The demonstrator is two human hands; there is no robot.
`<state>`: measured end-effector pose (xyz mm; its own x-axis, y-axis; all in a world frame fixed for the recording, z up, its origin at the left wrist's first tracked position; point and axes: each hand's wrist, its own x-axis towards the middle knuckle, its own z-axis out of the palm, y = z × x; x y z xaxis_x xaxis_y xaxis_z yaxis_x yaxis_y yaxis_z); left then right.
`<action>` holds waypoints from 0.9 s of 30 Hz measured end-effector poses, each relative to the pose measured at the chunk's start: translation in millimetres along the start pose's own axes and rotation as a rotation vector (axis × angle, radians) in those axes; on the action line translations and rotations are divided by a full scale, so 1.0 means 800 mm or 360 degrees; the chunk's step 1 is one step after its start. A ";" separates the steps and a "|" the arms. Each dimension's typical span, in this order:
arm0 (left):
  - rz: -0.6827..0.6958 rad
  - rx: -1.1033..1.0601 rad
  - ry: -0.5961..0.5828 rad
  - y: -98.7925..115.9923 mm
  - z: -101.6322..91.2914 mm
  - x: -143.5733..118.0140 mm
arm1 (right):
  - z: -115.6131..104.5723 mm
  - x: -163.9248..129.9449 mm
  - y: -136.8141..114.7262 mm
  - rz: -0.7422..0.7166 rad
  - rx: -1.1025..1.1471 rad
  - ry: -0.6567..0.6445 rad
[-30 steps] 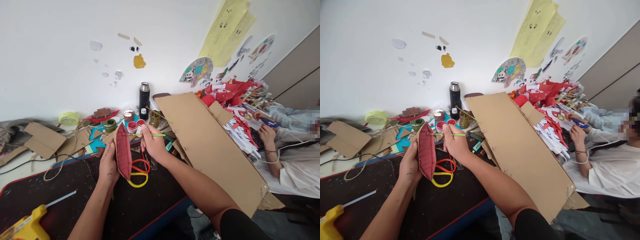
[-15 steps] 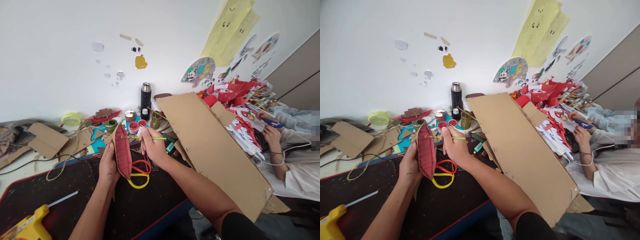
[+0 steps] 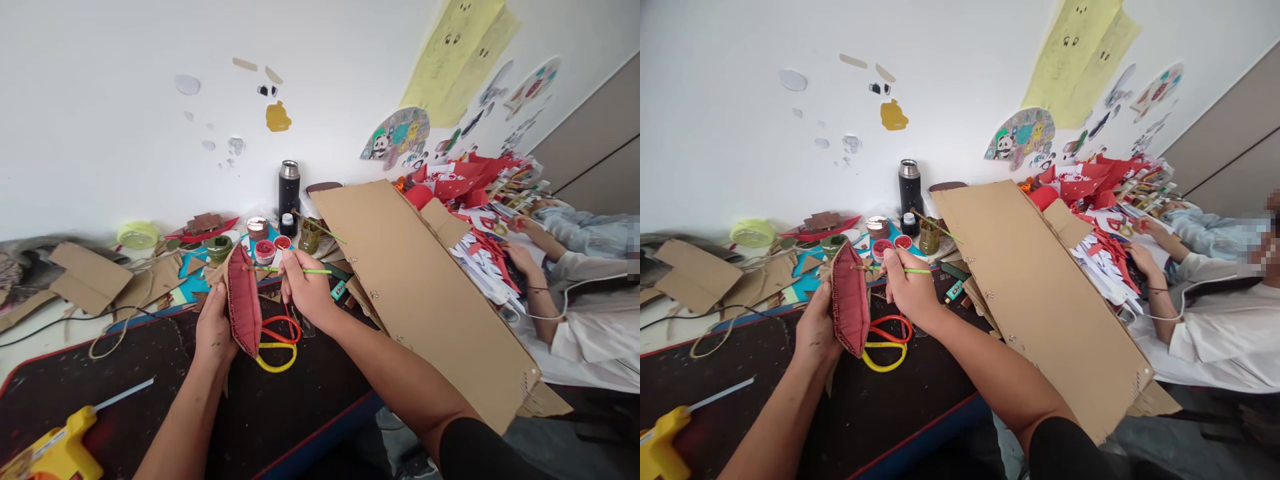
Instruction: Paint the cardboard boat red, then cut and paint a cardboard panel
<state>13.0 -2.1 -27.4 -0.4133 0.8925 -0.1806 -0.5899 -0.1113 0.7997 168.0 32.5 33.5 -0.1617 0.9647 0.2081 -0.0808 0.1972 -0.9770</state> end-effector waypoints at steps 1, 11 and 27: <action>-0.0004 -0.0008 -0.0009 0.000 0.000 0.000 | 0.000 0.001 0.001 -0.0009 -0.0019 0.0001; -0.0147 -0.0038 -0.0157 -0.002 0.001 -0.002 | 0.007 0.006 0.010 -0.0011 -0.0130 0.0014; -0.0306 -0.0105 0.0141 0.006 0.009 -0.003 | 0.008 -0.004 0.007 0.0001 -0.0059 -0.0033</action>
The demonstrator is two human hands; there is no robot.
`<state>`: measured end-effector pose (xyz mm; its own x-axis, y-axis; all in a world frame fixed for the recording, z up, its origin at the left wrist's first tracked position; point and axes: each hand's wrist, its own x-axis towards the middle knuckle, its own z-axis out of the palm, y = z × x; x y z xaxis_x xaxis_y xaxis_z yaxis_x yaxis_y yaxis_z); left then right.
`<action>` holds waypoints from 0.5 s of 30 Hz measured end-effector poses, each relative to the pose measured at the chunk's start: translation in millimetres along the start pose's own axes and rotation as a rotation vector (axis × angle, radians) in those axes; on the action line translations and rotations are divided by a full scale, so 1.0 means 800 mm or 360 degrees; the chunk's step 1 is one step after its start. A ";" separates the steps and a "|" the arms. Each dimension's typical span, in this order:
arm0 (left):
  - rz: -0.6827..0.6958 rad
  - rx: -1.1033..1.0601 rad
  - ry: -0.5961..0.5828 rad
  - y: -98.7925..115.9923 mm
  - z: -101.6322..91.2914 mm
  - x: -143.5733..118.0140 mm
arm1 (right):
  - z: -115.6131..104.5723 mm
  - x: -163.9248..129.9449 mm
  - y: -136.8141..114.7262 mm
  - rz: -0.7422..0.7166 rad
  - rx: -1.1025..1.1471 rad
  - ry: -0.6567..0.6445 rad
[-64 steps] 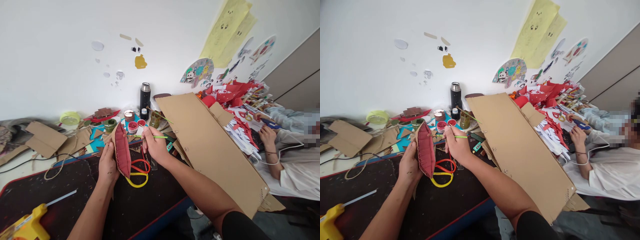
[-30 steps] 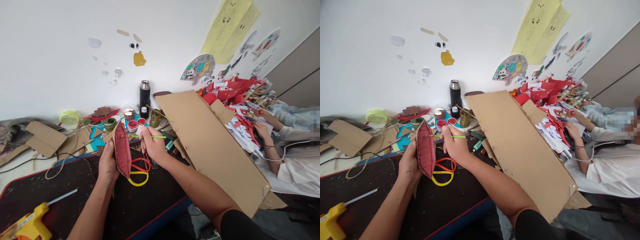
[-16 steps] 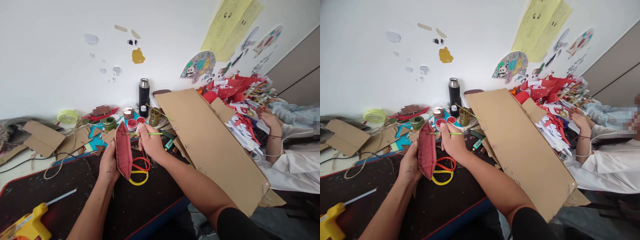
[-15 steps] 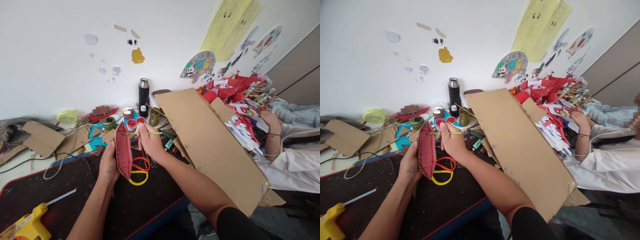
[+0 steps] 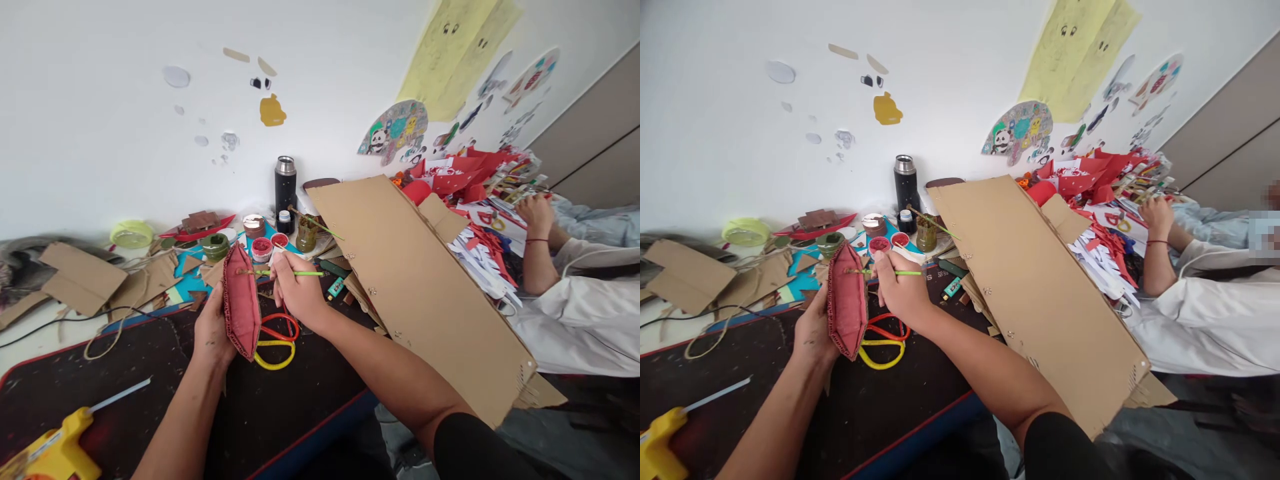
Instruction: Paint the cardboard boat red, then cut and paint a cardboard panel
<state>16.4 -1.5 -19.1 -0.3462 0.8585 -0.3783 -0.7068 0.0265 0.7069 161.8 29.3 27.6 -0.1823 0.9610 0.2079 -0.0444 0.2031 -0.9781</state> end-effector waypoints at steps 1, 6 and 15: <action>-0.0008 0.0003 -0.0001 0.000 0.000 0.000 | 0.000 0.000 0.001 0.0001 -0.0013 -0.0005; 0.0027 0.0017 0.0091 0.003 0.001 0.002 | -0.002 0.000 0.002 0.0005 -0.0010 0.0007; -0.0207 -0.0071 0.0062 0.010 0.005 -0.006 | -0.003 0.014 -0.013 -0.0091 -0.0028 0.0033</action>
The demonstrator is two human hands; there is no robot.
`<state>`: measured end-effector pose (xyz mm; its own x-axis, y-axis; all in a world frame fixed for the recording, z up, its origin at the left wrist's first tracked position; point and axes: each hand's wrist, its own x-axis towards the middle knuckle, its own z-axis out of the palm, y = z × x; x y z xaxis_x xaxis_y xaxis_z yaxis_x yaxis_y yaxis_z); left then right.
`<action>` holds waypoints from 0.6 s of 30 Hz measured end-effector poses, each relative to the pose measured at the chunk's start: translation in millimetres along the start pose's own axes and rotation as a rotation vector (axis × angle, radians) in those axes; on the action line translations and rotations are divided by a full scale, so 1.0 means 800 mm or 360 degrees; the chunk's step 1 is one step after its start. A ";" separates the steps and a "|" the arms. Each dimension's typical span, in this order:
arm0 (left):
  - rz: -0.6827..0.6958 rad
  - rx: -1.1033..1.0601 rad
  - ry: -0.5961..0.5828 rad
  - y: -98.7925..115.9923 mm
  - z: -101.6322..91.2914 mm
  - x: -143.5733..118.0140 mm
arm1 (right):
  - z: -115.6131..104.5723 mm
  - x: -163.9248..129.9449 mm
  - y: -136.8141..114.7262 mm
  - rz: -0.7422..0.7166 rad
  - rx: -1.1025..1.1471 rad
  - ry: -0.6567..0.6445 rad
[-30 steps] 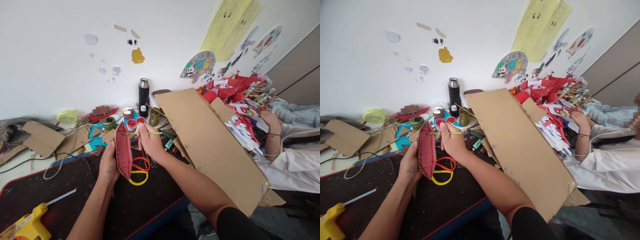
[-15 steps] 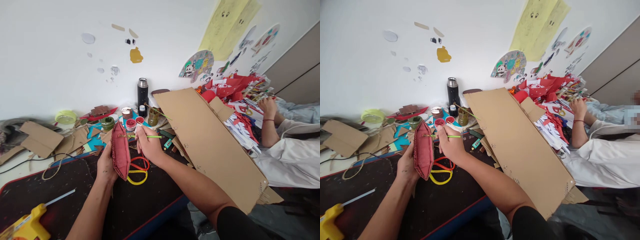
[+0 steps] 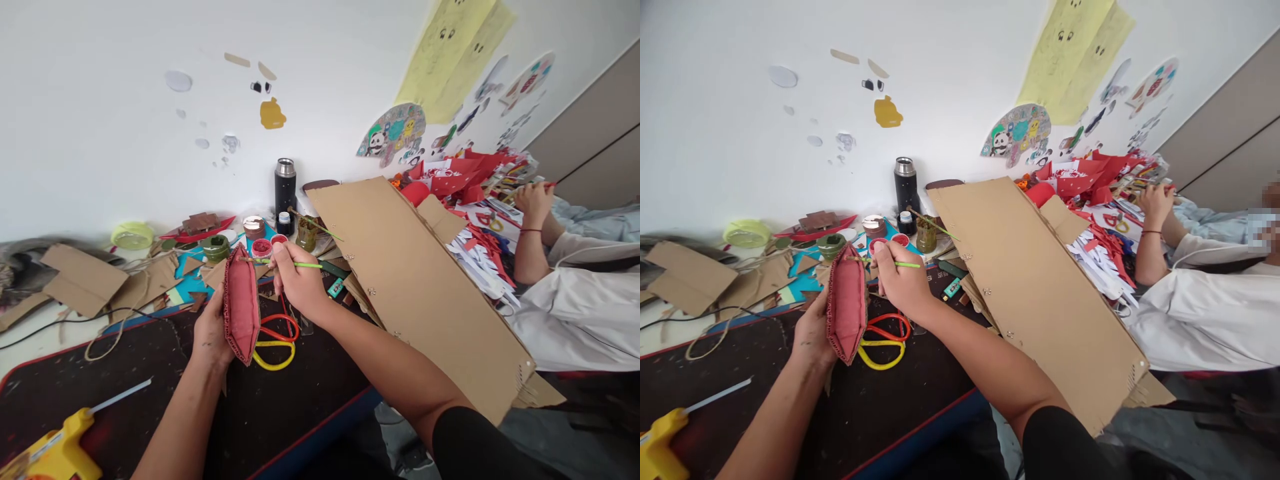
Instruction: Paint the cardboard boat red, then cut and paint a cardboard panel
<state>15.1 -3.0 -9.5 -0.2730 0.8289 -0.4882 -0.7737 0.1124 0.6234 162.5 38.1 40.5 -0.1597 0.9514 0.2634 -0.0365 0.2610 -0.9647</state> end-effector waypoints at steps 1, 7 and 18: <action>-0.0051 0.0001 -0.0012 0.000 0.000 -0.001 | 0.001 0.001 0.001 -0.0009 -0.0005 -0.0001; -0.0274 -0.0016 -0.0107 0.003 -0.001 -0.002 | 0.005 -0.005 0.011 -0.0025 -0.0051 -0.0085; -0.0309 -0.0031 -0.0074 0.012 0.005 -0.011 | -0.001 0.011 0.005 -0.0117 -0.0232 -0.0018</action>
<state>12.9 -7.3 3.3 -0.0909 0.8172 -0.5691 -0.8202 0.2627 0.5083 161.4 47.4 38.5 -0.1728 0.9271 0.3327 0.0947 0.3518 -0.9313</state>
